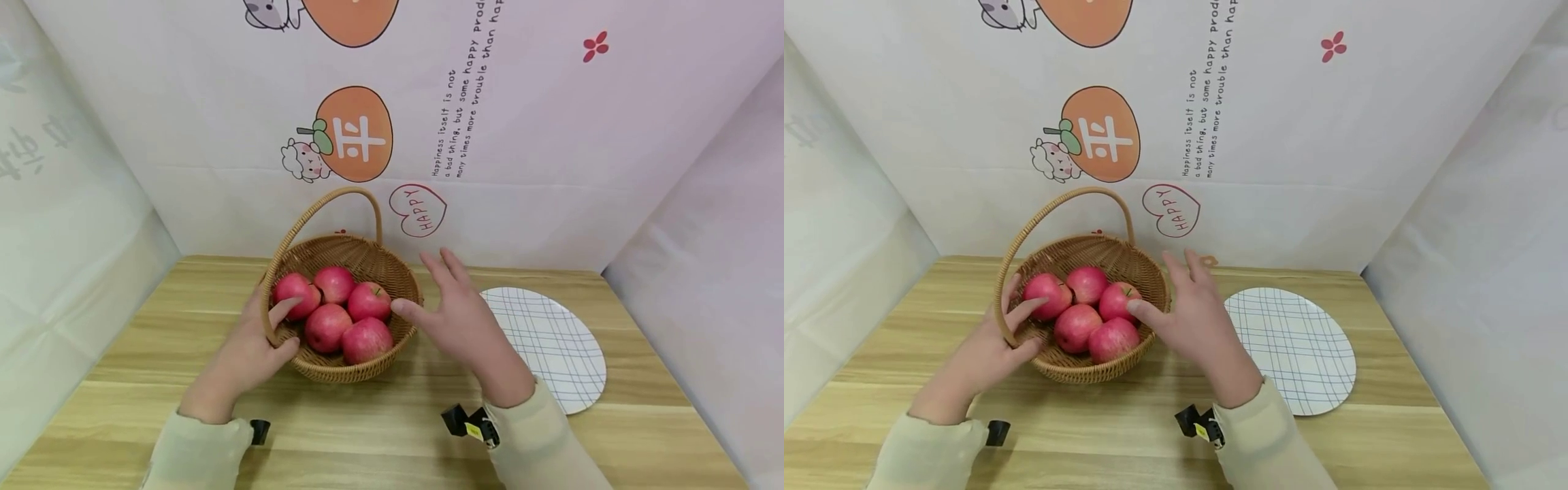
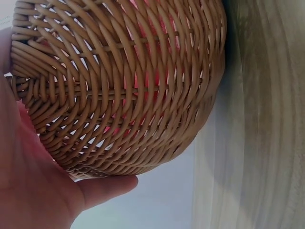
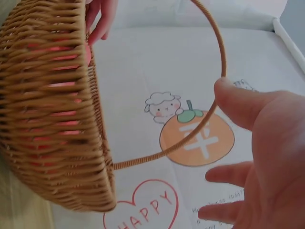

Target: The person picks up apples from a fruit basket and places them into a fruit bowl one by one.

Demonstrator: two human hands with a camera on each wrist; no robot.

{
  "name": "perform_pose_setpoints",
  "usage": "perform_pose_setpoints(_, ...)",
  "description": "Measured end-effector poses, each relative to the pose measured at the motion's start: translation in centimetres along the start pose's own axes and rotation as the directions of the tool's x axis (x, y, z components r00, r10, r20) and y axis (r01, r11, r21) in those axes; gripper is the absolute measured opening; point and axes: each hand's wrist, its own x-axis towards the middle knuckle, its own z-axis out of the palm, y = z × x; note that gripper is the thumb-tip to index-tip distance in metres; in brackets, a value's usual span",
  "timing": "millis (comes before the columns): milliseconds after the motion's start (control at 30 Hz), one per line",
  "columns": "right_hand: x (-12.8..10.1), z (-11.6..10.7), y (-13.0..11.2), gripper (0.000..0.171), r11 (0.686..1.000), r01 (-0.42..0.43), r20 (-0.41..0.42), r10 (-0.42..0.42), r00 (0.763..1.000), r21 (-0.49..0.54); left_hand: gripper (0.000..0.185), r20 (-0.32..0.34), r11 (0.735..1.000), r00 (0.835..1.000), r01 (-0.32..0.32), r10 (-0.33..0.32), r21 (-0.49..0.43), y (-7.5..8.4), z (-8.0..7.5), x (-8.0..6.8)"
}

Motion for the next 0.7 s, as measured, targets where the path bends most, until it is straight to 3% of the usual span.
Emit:
perform_pose_setpoints(167, 0.1, 0.0, -1.1, 0.098, 0.999, 0.038, 0.050, -0.039, 0.998, 0.028, 0.091, 0.029, 0.991, 0.995, 0.094, -0.091, -0.099, 0.5, -0.2, 0.1)
perform_pose_setpoints(400, 0.4, 0.9, -1.7, 0.096, 0.994, 0.091, 0.144, -0.098, 0.985, 0.058, 0.101, 0.049, 0.987, 0.992, 0.118, -0.114, -0.105, 1.1, -0.4, -0.5)
perform_pose_setpoints(467, 0.5, 1.3, -1.9, 0.095, 0.993, 0.097, 0.163, -0.108, 0.981, 0.074, 0.113, 0.057, 0.981, 0.988, 0.152, -0.146, -0.119, 1.3, -0.5, -0.7)
perform_pose_setpoints(567, 0.5, 1.8, -2.1, 0.095, 0.991, 0.102, 0.177, -0.116, 0.977, 0.090, 0.110, 0.053, 0.985, 0.986, 0.161, -0.158, -0.058, 1.6, -0.5, -1.0)
perform_pose_setpoints(700, 0.5, 2.5, -2.4, 0.095, 0.991, 0.105, 0.176, -0.117, 0.977, 0.077, 0.087, 0.047, 0.989, 0.988, 0.145, -0.145, 0.010, 2.0, -0.4, -0.9)
